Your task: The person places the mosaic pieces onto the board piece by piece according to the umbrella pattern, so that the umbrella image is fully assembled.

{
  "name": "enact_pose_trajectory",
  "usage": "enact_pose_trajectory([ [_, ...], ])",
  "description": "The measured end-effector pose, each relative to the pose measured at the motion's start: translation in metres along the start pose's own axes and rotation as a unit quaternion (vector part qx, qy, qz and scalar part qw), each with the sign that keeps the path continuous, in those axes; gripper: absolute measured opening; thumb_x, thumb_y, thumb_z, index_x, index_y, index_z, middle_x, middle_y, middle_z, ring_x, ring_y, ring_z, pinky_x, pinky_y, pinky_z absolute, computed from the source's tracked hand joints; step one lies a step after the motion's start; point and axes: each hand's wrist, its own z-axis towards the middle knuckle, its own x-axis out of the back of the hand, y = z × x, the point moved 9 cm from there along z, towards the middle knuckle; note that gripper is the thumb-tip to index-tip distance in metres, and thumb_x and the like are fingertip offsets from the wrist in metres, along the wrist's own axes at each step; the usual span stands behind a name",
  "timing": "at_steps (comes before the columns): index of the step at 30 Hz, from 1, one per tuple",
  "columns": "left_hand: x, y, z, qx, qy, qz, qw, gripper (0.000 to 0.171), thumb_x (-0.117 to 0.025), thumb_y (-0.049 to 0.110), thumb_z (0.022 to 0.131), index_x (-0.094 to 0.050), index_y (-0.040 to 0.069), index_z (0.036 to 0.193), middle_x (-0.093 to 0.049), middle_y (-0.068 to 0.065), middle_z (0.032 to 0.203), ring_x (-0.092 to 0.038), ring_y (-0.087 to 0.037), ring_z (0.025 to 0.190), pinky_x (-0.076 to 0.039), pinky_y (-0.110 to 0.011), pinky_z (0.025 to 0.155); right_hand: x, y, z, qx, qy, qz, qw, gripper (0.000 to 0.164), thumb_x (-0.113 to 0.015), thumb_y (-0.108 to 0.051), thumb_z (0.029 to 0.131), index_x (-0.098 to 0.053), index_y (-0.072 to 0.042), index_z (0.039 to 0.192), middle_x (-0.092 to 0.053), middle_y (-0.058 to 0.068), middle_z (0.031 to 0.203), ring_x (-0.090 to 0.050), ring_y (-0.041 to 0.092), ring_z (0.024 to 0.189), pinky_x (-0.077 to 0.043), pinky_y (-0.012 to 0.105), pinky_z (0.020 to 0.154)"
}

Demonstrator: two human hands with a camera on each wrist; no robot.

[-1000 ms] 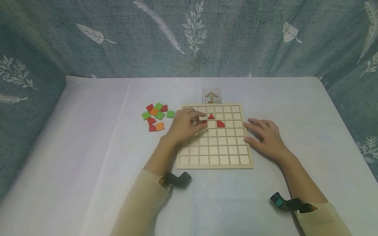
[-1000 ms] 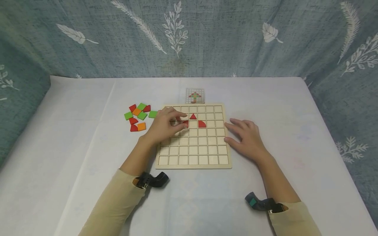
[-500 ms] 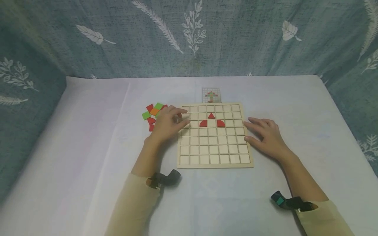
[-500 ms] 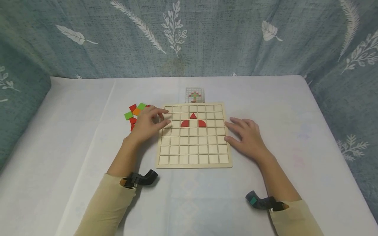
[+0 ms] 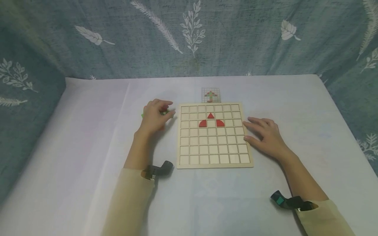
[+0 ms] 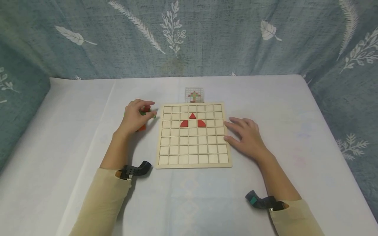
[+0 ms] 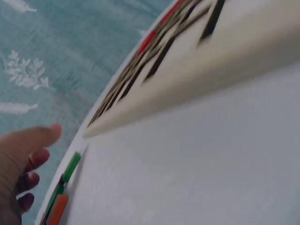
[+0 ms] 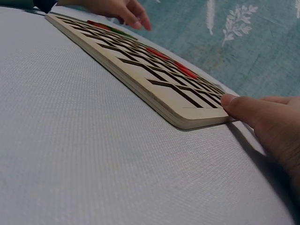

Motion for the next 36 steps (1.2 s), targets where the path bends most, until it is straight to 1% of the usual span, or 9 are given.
enact_pose_trajectory([
  [4,0.001,-0.013,0.002,0.039,0.000,0.025,0.9989,0.036,-0.065,0.020,0.089,-0.062,0.007,0.122,-0.061,-0.014,0.110,-0.048,-0.032,0.104,-0.028,-0.050,0.096,0.000,0.000,0.000,0.000,0.002,-0.001,1.000,0.050,-0.067,-0.031,0.085,-0.056,-0.011,0.130,-0.047,0.017,0.137,-0.033,0.043,0.124,-0.019,0.061,0.100],
  [7,-0.001,-0.020,0.002,0.061,-0.004,0.046,0.9971,0.037,-0.063,0.021,0.091,-0.060,0.008,0.125,-0.058,-0.014,0.117,-0.046,-0.032,0.106,-0.028,-0.049,0.096,-0.001,0.001,0.000,0.000,0.001,-0.003,1.000,0.050,-0.067,-0.031,0.085,-0.056,-0.011,0.130,-0.046,0.017,0.138,-0.033,0.043,0.124,-0.019,0.061,0.100],
  [13,-0.005,-0.026,-0.001,0.074,-0.015,0.109,0.9912,0.036,-0.055,0.024,0.095,-0.059,0.008,0.126,-0.053,-0.015,0.122,-0.043,-0.032,0.110,-0.026,-0.048,0.093,-0.003,0.001,-0.001,-0.002,0.000,0.001,1.000,0.051,-0.067,-0.032,0.085,-0.056,-0.011,0.130,-0.046,0.017,0.138,-0.033,0.044,0.124,-0.018,0.062,0.100],
  [16,-0.004,-0.028,-0.003,0.082,-0.008,0.112,0.9903,0.034,-0.053,0.022,0.095,-0.060,0.009,0.126,-0.051,-0.015,0.122,-0.041,-0.032,0.111,-0.025,-0.048,0.093,-0.003,0.000,-0.001,0.000,0.001,-0.001,1.000,0.051,-0.066,-0.033,0.085,-0.056,-0.011,0.130,-0.047,0.017,0.138,-0.033,0.044,0.124,-0.018,0.062,0.100],
  [21,-0.004,-0.029,-0.003,0.082,-0.002,0.111,0.9905,0.034,-0.054,0.022,0.094,-0.061,0.010,0.124,-0.052,-0.014,0.122,-0.041,-0.032,0.111,-0.025,-0.048,0.093,-0.001,0.000,0.000,0.004,0.003,-0.009,1.000,0.050,-0.066,-0.032,0.085,-0.056,-0.011,0.129,-0.047,0.017,0.138,-0.034,0.043,0.124,-0.019,0.061,0.100],
  [27,-0.004,-0.029,-0.003,0.066,-0.008,0.126,0.9898,0.038,-0.060,0.030,0.092,-0.060,0.009,0.124,-0.054,-0.015,0.121,-0.040,-0.032,0.111,-0.026,-0.048,0.093,-0.001,-0.001,-0.001,0.010,0.006,-0.009,1.000,0.050,-0.066,-0.032,0.085,-0.056,-0.010,0.129,-0.047,0.018,0.137,-0.034,0.043,0.123,-0.020,0.061,0.099],
  [32,-0.005,-0.029,-0.005,0.053,-0.003,0.127,0.9905,0.038,-0.060,0.032,0.092,-0.061,0.006,0.120,-0.055,-0.015,0.114,-0.041,-0.032,0.108,-0.026,-0.048,0.092,0.000,-0.003,0.000,0.017,0.010,-0.005,1.000,0.049,-0.066,-0.031,0.085,-0.056,-0.009,0.128,-0.048,0.018,0.136,-0.035,0.043,0.122,-0.020,0.061,0.098],
  [36,-0.004,-0.028,-0.006,0.040,0.001,0.125,0.9913,0.040,-0.059,0.034,0.093,-0.060,0.003,0.118,-0.056,-0.014,0.112,-0.041,-0.032,0.108,-0.025,-0.048,0.092,0.000,-0.004,-0.001,0.014,0.008,-0.007,1.000,0.049,-0.066,-0.031,0.085,-0.056,-0.010,0.129,-0.048,0.018,0.136,-0.035,0.043,0.123,-0.020,0.061,0.099],
])
